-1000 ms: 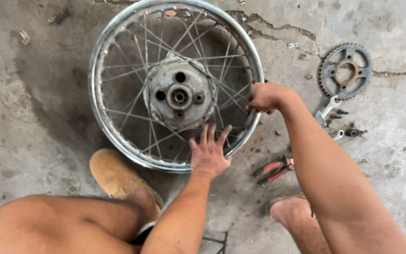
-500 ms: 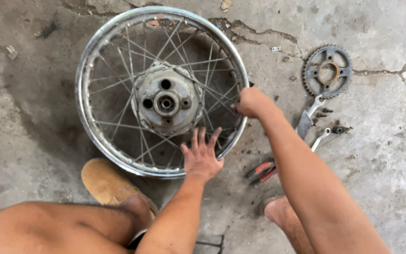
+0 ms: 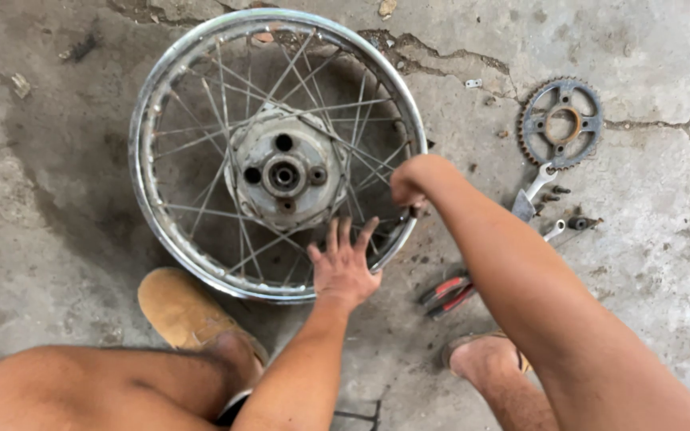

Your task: The person sits on the floor and uses a spoke wrench to tighten and loosen the nipples of the spokes on a motorcycle wheel. They rotate the wheel periodically to access different spokes and continue adjusting tension across the rim.

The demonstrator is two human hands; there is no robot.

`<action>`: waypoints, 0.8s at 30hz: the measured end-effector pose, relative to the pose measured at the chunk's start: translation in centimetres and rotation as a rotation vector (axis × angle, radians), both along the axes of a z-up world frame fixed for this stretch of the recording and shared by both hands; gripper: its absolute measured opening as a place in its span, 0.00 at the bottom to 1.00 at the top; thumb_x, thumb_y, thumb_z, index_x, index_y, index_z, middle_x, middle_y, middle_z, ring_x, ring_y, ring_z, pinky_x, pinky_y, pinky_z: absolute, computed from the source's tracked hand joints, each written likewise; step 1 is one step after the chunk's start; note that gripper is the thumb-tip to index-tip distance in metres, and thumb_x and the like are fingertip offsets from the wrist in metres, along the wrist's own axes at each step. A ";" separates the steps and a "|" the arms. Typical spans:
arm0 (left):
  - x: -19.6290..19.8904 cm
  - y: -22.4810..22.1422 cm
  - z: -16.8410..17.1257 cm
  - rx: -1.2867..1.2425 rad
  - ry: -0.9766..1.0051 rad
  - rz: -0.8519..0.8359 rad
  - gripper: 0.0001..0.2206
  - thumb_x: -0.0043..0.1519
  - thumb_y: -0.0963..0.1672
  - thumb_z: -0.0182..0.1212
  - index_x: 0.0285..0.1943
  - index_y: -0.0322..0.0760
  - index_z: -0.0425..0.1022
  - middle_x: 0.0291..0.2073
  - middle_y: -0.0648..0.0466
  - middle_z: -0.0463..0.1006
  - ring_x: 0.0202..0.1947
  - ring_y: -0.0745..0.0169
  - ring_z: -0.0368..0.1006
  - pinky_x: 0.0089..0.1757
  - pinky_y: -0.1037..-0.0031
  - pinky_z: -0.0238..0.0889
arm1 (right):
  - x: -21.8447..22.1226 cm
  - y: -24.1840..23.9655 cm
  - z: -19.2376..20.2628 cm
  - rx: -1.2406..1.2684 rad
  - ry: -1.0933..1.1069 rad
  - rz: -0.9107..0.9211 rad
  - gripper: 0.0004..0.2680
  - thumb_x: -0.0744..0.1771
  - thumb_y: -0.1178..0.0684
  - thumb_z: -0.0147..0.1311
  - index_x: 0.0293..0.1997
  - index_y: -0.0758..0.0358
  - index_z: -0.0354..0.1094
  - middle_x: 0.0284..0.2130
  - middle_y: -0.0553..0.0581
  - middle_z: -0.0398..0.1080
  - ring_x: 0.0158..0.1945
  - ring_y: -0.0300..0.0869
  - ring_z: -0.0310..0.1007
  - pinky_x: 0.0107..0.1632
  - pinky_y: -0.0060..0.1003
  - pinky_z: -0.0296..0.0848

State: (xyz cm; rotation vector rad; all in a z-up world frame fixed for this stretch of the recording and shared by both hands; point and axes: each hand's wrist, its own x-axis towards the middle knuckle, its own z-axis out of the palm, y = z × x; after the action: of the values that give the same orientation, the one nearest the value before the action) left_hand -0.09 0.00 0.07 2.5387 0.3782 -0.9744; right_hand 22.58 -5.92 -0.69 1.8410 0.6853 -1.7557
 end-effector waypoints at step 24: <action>-1.1 -0.9 -1.5 -0.023 -0.164 -0.082 0.44 0.55 0.58 0.61 0.80 0.70 0.38 0.75 0.49 0.50 0.77 0.48 0.42 0.57 0.33 0.50 | -11.3 -5.1 6.8 0.293 -0.776 -0.291 0.10 0.66 0.59 0.47 0.35 0.64 0.80 0.33 0.64 0.80 0.41 0.60 0.82 0.41 0.54 0.81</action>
State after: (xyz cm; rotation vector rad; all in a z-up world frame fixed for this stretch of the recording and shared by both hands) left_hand -1.22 -0.93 -1.43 2.6082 0.2154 -0.7869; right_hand 11.31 -10.99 6.07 2.6822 0.3770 -0.9547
